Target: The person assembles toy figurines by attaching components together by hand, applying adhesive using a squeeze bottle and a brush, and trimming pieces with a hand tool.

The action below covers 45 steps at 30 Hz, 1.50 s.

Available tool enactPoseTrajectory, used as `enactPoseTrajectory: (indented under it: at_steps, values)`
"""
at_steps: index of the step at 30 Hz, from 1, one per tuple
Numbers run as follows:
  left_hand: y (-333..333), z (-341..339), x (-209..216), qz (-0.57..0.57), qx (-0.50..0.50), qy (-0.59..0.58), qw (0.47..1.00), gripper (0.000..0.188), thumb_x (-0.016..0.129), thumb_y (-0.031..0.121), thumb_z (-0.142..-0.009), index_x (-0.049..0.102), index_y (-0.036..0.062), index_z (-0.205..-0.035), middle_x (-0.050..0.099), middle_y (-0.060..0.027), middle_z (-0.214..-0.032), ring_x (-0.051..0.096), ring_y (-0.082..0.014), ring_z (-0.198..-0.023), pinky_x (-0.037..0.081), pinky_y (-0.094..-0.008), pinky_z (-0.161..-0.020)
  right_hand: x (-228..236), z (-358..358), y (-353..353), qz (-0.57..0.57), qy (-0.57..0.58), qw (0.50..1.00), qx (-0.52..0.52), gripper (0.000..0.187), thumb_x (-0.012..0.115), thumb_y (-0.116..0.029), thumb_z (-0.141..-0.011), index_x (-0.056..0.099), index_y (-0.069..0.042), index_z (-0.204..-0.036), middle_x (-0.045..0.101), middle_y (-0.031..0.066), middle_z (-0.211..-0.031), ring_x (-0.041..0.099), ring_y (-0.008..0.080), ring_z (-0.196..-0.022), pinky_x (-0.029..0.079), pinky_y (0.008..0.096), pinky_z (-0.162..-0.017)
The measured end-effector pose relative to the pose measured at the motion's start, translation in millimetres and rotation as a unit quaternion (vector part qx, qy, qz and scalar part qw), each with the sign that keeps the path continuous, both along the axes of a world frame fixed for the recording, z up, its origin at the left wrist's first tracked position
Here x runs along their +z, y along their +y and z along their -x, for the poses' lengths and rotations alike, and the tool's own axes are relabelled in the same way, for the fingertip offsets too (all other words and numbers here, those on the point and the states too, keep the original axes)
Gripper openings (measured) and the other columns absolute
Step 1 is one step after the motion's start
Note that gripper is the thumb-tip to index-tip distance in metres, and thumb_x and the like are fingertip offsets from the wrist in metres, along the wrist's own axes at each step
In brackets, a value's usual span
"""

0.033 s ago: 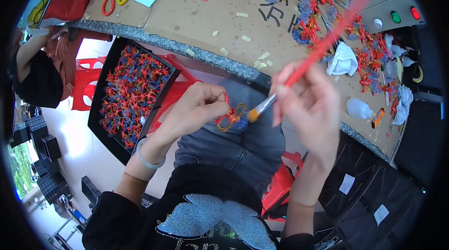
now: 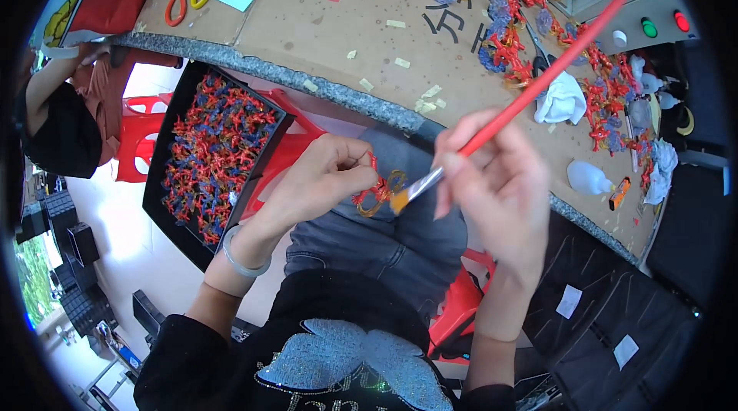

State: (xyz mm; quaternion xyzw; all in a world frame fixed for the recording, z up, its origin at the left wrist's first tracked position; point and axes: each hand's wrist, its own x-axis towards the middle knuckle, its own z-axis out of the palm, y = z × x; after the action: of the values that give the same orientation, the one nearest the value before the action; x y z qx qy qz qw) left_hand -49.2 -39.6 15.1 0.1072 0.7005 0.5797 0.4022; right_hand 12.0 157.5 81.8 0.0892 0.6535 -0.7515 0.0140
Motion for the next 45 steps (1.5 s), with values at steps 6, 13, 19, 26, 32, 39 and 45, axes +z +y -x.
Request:
enactPoseTrajectory:
  at_steps: [6, 13, 19, 26, 32, 39, 45]
  values:
    - [11.3, -1.7, 3.2, 0.018, -0.033, -0.015, 0.999, 0.026, 0.065, 0.017, -0.074, 0.057, -0.0042, -0.060, 0.050, -0.0048, -0.050, 0.046, -0.0077, -0.049, 0.034, -0.0260, -0.046, -13.6, -11.5, -17.4, -0.010, -0.002, 1.000, 0.016, 0.015, 0.057, 0.006, -0.086, 0.051, 0.003, -0.100, 0.056, 0.0056, -0.084, 0.056, 0.0064, -0.066, 0.048, 0.0200, -0.054]
    - [8.2, -6.2, -6.0, -0.024, -0.038, -0.073, 0.996, 0.026, 0.066, 0.018, -0.071, 0.057, -0.0034, -0.058, 0.049, -0.0027, -0.050, 0.044, -0.0061, -0.049, 0.032, -0.0260, -0.045, -28.8, -7.0, -9.0, -0.121, 0.038, 0.992, -0.028, 0.014, 0.056, 0.006, -0.087, 0.050, 0.002, -0.099, 0.055, 0.0069, -0.087, 0.055, 0.0061, -0.064, 0.046, 0.0194, -0.053]
    - [5.9, -5.7, 0.0, -0.014, -0.043, -0.056, 0.997, 0.024, 0.064, 0.014, -0.075, 0.055, 0.0000, -0.057, 0.048, 0.0020, -0.051, 0.040, -0.0030, -0.049, 0.028, -0.0240, -0.044, -33.5, -14.0, -16.0, -0.065, 0.045, 0.997, 0.021, 0.018, 0.060, 0.006, -0.085, 0.053, 0.005, -0.102, 0.058, 0.0070, -0.092, 0.060, 0.0082, -0.079, 0.052, 0.0235, -0.073]
    - [5.7, -5.4, -7.0, -0.126, -0.005, -0.138, 0.982, 0.022, 0.057, 0.010, -0.078, 0.051, 0.0043, -0.058, 0.042, 0.0050, -0.054, 0.035, -0.0017, -0.050, 0.023, -0.0214, -0.046, -23.2, -24.5, -11.7, 0.015, 0.172, 0.973, -0.151, 0.014, 0.054, 0.008, -0.086, 0.050, 0.003, -0.099, 0.058, 0.0147, -0.088, 0.057, 0.0133, -0.068, 0.050, 0.0230, -0.061]
    - [5.9, -5.6, -18.5, -0.197, -0.020, -0.273, 0.941, 0.018, 0.050, 0.009, -0.076, 0.050, 0.0038, -0.059, 0.041, 0.0040, -0.058, 0.033, -0.0032, -0.051, 0.022, -0.0211, -0.047, -26.4, -37.0, -6.8, -0.001, 0.172, 0.978, -0.119, 0.014, 0.056, 0.007, -0.084, 0.051, 0.004, -0.097, 0.059, 0.0165, -0.086, 0.058, 0.0153, -0.072, 0.050, 0.0253, -0.065]
    - [10.5, -8.9, -21.1, -0.184, -0.050, -0.237, 0.952, 0.023, 0.053, 0.014, -0.080, 0.048, 0.0086, -0.059, 0.038, 0.0057, -0.053, 0.029, -0.0027, -0.047, 0.018, -0.0224, -0.045, -24.2, -38.2, -9.5, -0.111, 0.119, 0.983, -0.090, 0.013, 0.062, 0.008, -0.079, 0.059, 0.005, -0.091, 0.062, 0.0133, -0.089, 0.061, 0.0141, -0.079, 0.049, 0.0257, -0.070]
    - [9.5, -7.3, -16.4, -0.180, -0.054, -0.251, 0.950, 0.022, 0.052, 0.012, -0.080, 0.048, 0.0080, -0.058, 0.038, 0.0063, -0.054, 0.030, -0.0017, -0.048, 0.019, -0.0217, -0.045, -18.5, -40.3, -9.2, -0.013, 0.126, 0.989, -0.069, 0.013, 0.062, 0.005, -0.078, 0.058, 0.004, -0.091, 0.064, 0.0116, -0.087, 0.061, 0.0128, -0.077, 0.049, 0.0255, -0.070]
